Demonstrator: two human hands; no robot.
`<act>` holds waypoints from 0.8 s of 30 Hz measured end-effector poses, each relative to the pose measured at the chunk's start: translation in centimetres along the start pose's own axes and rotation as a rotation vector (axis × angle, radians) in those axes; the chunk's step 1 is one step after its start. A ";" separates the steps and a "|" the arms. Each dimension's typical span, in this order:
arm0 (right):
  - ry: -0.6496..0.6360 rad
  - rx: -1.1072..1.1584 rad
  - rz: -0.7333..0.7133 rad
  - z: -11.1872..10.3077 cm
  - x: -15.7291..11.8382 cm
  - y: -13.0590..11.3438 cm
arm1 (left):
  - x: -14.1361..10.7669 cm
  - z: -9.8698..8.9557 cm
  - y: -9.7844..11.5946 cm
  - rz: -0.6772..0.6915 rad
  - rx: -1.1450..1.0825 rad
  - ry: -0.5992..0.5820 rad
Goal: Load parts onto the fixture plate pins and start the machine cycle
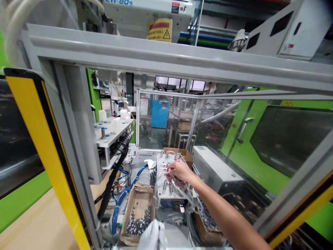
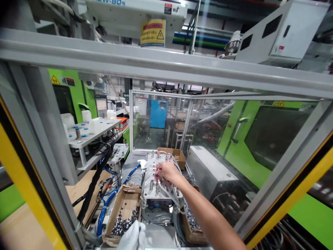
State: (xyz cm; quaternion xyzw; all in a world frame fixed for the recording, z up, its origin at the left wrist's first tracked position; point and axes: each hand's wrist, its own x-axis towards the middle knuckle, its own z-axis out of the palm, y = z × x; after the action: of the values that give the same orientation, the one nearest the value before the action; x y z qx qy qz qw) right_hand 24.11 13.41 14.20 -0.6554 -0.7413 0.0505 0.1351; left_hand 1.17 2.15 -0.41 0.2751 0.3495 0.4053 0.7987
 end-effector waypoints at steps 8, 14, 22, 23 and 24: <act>-0.065 0.295 -0.233 -0.1 -12.0 -8.6 | 1.4 -1.0 -0.2 0.197 0.177 0.069; -0.072 0.197 -0.253 1.8 -13.6 -9.9 | 2.0 -0.3 -0.5 0.153 0.173 0.015; 0.032 0.143 -0.035 -3.1 -5.2 -0.6 | 2.7 -3.3 6.7 0.346 1.482 0.070; -0.014 0.109 -0.002 -2.8 -4.0 0.6 | 2.8 -3.6 7.3 0.288 1.602 0.027; -0.053 0.088 0.021 -2.5 -2.9 1.6 | 3.0 -3.7 7.7 0.212 1.719 -0.014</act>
State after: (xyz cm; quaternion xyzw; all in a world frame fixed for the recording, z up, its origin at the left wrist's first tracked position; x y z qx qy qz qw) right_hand 26.56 10.50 15.77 -0.6550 -0.7348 0.1017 0.1434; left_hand -3.97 9.27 1.88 0.8172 0.5022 0.0713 0.2737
